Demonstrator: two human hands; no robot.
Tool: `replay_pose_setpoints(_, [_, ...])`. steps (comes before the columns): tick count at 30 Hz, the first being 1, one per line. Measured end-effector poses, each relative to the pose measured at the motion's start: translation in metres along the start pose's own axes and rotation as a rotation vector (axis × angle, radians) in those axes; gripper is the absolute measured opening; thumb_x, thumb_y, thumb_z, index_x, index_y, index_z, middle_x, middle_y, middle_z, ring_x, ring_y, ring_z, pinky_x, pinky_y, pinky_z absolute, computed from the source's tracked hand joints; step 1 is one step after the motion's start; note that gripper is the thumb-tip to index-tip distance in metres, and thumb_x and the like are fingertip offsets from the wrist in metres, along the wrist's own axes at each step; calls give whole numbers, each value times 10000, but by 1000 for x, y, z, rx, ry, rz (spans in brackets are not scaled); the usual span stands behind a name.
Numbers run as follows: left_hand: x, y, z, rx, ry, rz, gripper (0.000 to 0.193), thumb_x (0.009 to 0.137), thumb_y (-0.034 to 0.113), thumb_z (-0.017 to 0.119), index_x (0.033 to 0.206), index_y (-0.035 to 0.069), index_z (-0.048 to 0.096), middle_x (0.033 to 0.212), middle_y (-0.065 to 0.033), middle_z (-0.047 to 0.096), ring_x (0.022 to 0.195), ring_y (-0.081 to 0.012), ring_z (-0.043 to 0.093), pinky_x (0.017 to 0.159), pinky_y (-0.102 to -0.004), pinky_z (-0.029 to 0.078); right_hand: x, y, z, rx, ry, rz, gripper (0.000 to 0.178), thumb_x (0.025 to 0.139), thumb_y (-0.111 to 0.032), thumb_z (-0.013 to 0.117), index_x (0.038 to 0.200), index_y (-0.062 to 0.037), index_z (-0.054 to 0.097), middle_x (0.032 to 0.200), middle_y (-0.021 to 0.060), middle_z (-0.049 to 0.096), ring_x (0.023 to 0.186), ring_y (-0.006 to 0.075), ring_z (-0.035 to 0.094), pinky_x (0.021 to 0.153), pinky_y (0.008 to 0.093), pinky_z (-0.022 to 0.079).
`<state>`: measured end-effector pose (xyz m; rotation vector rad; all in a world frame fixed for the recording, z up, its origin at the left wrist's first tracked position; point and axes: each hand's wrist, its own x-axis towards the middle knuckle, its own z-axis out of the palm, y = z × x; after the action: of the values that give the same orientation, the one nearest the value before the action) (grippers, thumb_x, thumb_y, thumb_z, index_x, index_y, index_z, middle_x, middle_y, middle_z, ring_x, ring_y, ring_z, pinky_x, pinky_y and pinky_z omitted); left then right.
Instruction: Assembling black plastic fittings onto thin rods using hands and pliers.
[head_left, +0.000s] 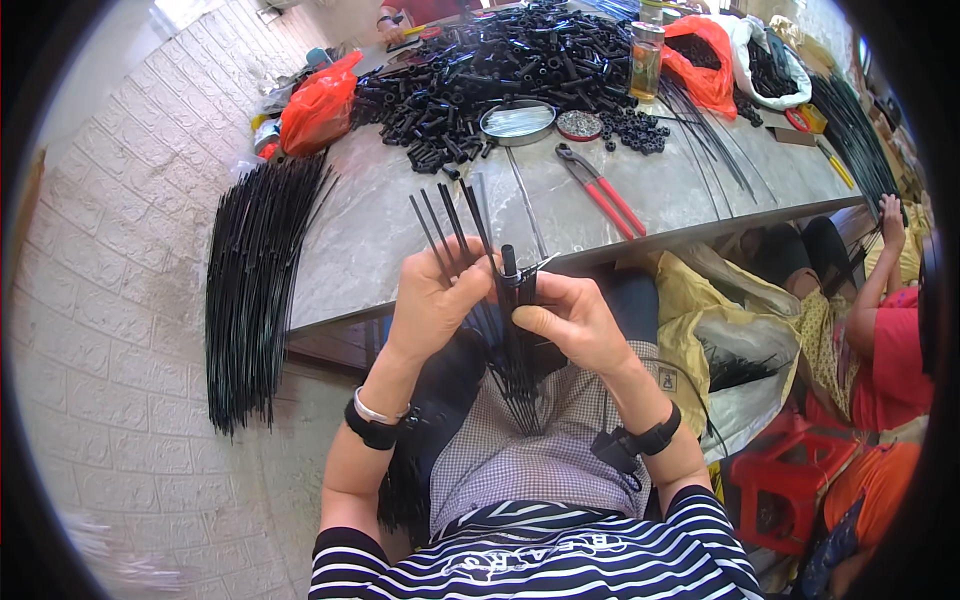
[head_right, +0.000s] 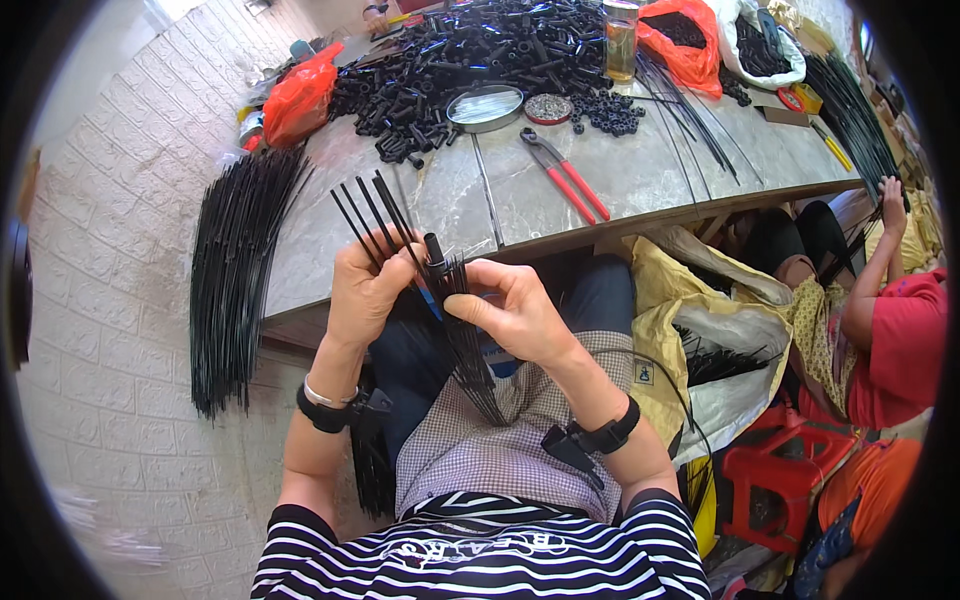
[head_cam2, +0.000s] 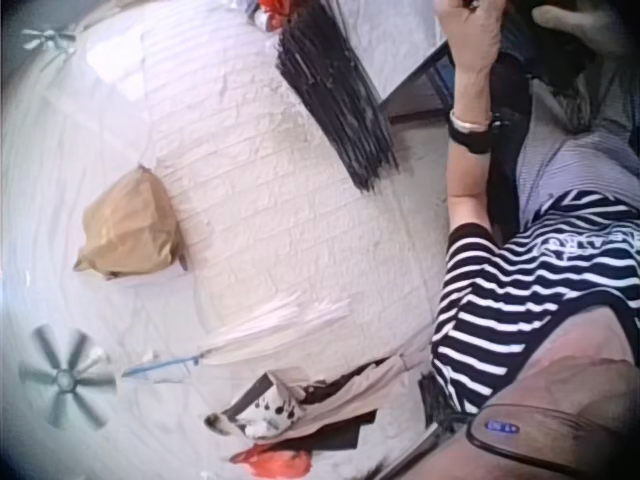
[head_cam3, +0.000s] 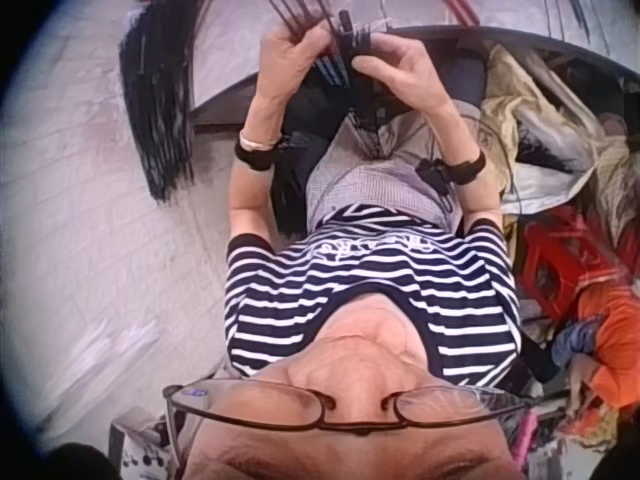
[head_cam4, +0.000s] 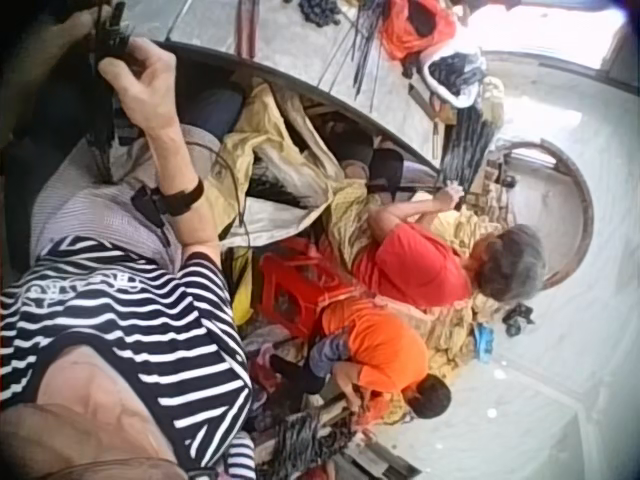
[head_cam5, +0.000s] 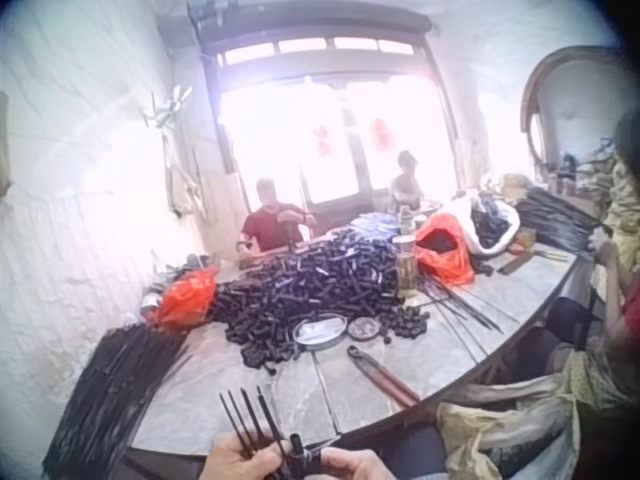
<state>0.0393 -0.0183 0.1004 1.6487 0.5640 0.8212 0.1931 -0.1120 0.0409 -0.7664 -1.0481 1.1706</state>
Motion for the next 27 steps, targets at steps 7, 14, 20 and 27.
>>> replay_pose_setpoints(7, [6, -9, -7, -157, -47, -111, 242, 826, 18, 679, 1064, -7, 641, 844, -41, 666, 732, -88, 625, 672, -230, 515, 7, 2, -2, -55, 42, 15, 246, 858, -87, 670, 1065, 43, 644, 930, 6, 644, 837, 47, 558, 747, 222, 482])
replay_pose_setpoints(14, [10, -6, -11, -22, -98, -122, 320, 746, -8, 749, 1055, 16, 668, 903, -16, 683, 829, -86, 624, 749, -234, 511, 14, 6, -1, -122, 53, 21, 253, 849, -98, 682, 1054, 46, 650, 912, 21, 659, 834, 58, 573, 753, 230, 487])
replay_pose_setpoints(20, [10, -5, -16, -18, -119, -126, 271, 754, -2, 742, 1017, 1, 674, 905, -24, 684, 834, -93, 625, 771, -247, 509, 17, 10, -3, 23, 34, 65, 264, 827, -79, 707, 1062, 32, 658, 940, 45, 677, 853, 81, 608, 790, 233, 495])
replay_pose_setpoints(27, [11, -9, -27, -68, -252, -126, 243, 774, -1, 718, 1010, -14, 663, 924, -51, 684, 848, -112, 636, 791, -266, 515, 18, 14, -6, 126, -3, 131, 186, 800, -75, 741, 955, 5, 673, 857, 11, 670, 762, 64, 607, 707, 208, 493])
